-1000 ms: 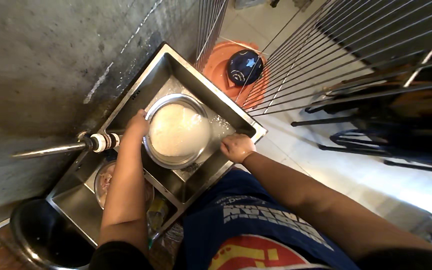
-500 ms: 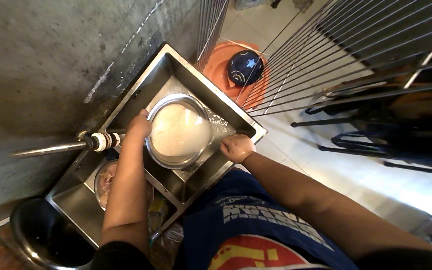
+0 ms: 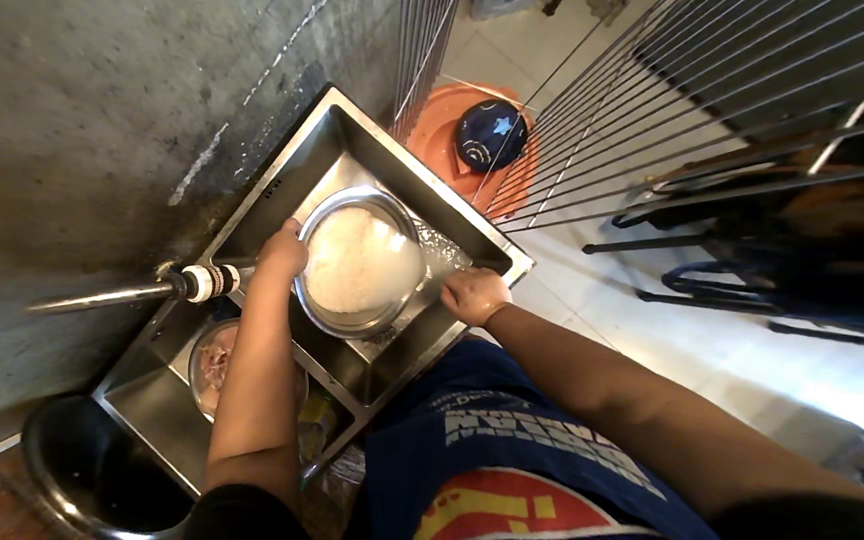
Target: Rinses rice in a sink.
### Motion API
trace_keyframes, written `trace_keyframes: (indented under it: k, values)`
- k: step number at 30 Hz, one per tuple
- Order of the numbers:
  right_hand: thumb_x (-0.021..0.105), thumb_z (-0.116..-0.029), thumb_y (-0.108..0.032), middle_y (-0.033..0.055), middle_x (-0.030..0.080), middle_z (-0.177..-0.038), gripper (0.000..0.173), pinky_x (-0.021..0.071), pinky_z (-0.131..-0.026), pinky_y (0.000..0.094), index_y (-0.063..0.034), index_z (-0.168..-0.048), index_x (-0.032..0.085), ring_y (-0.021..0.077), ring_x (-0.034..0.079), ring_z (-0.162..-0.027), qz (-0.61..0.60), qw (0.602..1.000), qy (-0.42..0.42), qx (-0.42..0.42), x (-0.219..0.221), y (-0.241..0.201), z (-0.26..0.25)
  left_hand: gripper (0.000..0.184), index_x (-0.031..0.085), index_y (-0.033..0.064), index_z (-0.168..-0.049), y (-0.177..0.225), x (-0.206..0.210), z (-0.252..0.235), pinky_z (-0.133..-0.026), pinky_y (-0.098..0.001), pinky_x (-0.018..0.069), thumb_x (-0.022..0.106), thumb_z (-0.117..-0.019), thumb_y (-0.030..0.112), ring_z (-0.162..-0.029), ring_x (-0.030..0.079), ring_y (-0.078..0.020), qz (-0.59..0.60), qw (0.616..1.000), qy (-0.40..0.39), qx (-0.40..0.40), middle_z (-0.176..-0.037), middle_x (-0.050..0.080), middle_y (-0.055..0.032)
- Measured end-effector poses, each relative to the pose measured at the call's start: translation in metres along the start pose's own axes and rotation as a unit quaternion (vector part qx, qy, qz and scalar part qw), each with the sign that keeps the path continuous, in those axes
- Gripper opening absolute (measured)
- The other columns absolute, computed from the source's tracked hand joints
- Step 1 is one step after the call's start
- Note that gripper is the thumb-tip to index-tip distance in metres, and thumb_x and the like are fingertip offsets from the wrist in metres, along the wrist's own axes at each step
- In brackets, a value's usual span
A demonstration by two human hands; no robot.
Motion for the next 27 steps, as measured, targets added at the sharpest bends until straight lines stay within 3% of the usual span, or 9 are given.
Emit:
trace_keyframes:
  k: [5,14,20,27]
  values:
    - [0.042,-0.1034,-0.033,0.0121,0.073,-0.11,0.039,0.0495,-0.095,0.0538,-0.0088,-0.104,0.072,0.0322,0.066,-0.112,0.002,1.0,0.001,0.001,0.0,0.0,0.0,0.038,0.048,0.0166,-0.142,0.003,0.001,0.003,-0.082,-0.0635,0.055,0.05,-0.105,0.015,-0.101,0.069,-0.0443,-0.008,1.0,0.0,0.005,-0.121,0.065,-0.0268]
    - [0.043,-0.1033,-0.033,0.0118,0.073,-0.111,0.038,0.0498,-0.094,0.0537,-0.0088,-0.104,0.072,0.0318,0.066,-0.113,0.0,1.0,-0.005,0.005,-0.001,0.0,0.0,0.034,0.05,0.0173,-0.139,0.007,0.001,0.007,-0.078,-0.0606,0.056,0.048,-0.1057,0.016,-0.095,0.07,-0.0421,-0.01,1.0,-0.003,0.002,-0.117,0.066,-0.0259]
    - [0.042,-0.1039,-0.033,0.0115,0.073,-0.109,0.038,0.0498,-0.094,0.053,-0.0091,-0.103,0.071,0.0316,0.067,-0.111,0.001,1.0,-0.008,0.003,-0.002,-0.001,0.0,0.036,0.05,0.0152,-0.141,0.01,0.002,0.009,-0.083,-0.0639,0.0549,0.049,-0.1051,0.015,-0.102,0.068,-0.0449,-0.011,1.0,0.003,0.02,-0.12,0.066,-0.027]
    - [0.042,-0.1036,-0.032,0.0115,0.073,-0.108,0.038,0.05,-0.093,0.0533,-0.0093,-0.101,0.072,0.0319,0.067,-0.109,-0.001,1.0,0.002,0.003,-0.004,-0.002,0.001,0.037,0.048,0.0169,-0.142,0.012,0.002,0.015,-0.079,-0.0608,0.0555,0.048,-0.1055,0.015,-0.096,0.069,-0.0433,-0.013,1.0,-0.002,0.012,-0.115,0.066,-0.0265]
Point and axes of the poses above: each hand's wrist, its own z-axis away from the middle knuckle, its own x-axis out of the palm, y = z × x, the point moved 8 cm from there along -z, towards the middle knuckle
